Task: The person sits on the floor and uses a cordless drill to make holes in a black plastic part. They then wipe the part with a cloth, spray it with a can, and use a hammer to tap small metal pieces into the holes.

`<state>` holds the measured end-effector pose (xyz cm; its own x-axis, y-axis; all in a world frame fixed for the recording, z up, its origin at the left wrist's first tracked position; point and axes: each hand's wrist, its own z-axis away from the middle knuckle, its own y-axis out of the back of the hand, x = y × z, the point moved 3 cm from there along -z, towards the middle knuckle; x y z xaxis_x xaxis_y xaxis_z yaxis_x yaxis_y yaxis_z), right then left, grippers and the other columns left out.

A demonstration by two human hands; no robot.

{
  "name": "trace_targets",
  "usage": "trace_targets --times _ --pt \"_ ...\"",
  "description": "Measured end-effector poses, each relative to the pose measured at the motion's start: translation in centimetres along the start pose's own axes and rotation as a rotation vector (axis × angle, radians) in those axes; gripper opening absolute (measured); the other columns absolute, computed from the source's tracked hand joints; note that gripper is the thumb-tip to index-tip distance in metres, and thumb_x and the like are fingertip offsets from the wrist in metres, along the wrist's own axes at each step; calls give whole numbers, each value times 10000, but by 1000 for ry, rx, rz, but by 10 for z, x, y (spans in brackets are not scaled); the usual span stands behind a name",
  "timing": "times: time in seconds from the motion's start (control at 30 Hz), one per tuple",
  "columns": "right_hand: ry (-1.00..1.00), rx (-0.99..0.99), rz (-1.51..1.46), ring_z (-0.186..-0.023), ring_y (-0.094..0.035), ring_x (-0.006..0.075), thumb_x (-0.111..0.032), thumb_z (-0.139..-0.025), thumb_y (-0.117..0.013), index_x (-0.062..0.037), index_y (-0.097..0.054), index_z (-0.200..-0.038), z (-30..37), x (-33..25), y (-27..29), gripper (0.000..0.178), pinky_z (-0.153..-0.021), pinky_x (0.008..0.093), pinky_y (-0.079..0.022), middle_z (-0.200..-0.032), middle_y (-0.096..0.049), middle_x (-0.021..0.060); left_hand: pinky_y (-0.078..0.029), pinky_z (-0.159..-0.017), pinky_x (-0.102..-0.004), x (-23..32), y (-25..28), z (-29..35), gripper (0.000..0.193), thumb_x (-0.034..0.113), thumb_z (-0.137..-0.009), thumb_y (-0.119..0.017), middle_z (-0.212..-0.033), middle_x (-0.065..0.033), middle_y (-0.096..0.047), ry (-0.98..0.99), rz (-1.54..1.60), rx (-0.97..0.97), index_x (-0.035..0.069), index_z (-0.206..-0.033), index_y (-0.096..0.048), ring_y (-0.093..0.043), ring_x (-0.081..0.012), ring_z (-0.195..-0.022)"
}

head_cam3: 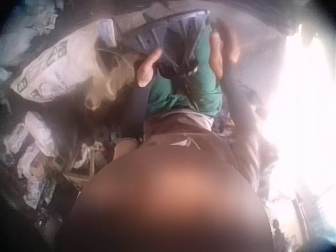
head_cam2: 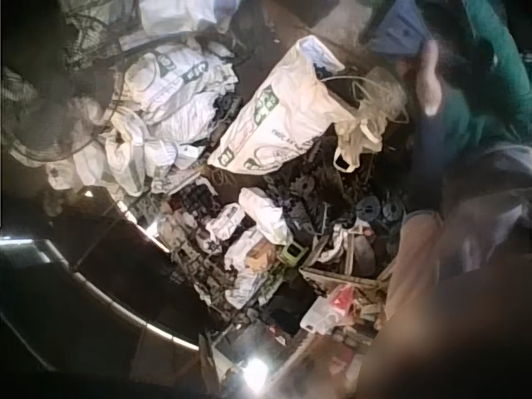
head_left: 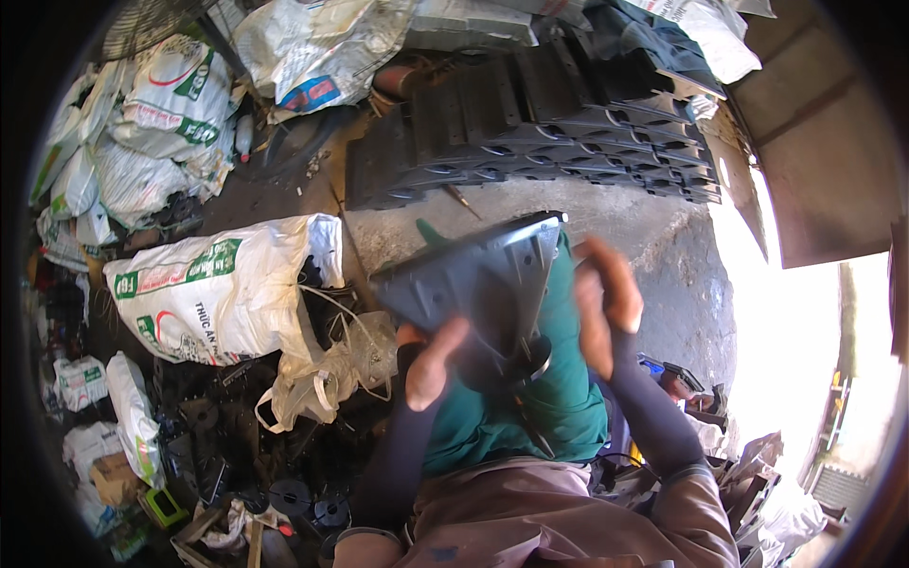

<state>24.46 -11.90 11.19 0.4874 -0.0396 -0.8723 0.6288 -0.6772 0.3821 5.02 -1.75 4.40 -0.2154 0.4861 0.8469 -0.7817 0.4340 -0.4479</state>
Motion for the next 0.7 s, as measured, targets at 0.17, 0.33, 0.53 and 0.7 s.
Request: trace_targets --times 0.17,0.33,0.53,0.7 --pt "-625 155 -1494 -1021 -631 227 -576 -1017 -350 1 -590 -1231 -4 55 -24 660 -945 331 -486 -1138 -656 125 -499 -905 -290 -17 5 23 355 137 -920 -615 -1186 -92 -654 -37 -384 -325 6 -1249 -588 -643 -169 -1030" --pt "-474 182 -1184 -1072 -603 274 -636 -1002 -275 -3 -547 -1311 -5 54 -10 755 -962 377 -468 -1172 -636 149 -530 -817 -264 -35 30 39 320 182 -1023 -480 -1153 -27 -680 -1250 -1815 -436 57 -1290 -604 -666 -100 -954" --pt "-526 76 -1594 -965 -648 245 -622 -978 -374 -13 -608 -1203 -5 45 0 690 -864 367 -526 -1095 -669 134 -539 -660 -379 -17 29 40 327 229 -810 -701 -920 -142 -706 -662 -955 -23 12 -1053 -669 -701 -317 -815" --pt "-597 72 -1759 -908 -655 207 -551 -971 -465 -26 -642 -1125 -5 61 -8 575 -829 327 -527 -1022 -683 108 -529 -751 -387 5 2 56 387 239 -852 -690 -1017 -146 -679 -1116 -1054 -93 -20 -1130 -618 -681 -291 -892"
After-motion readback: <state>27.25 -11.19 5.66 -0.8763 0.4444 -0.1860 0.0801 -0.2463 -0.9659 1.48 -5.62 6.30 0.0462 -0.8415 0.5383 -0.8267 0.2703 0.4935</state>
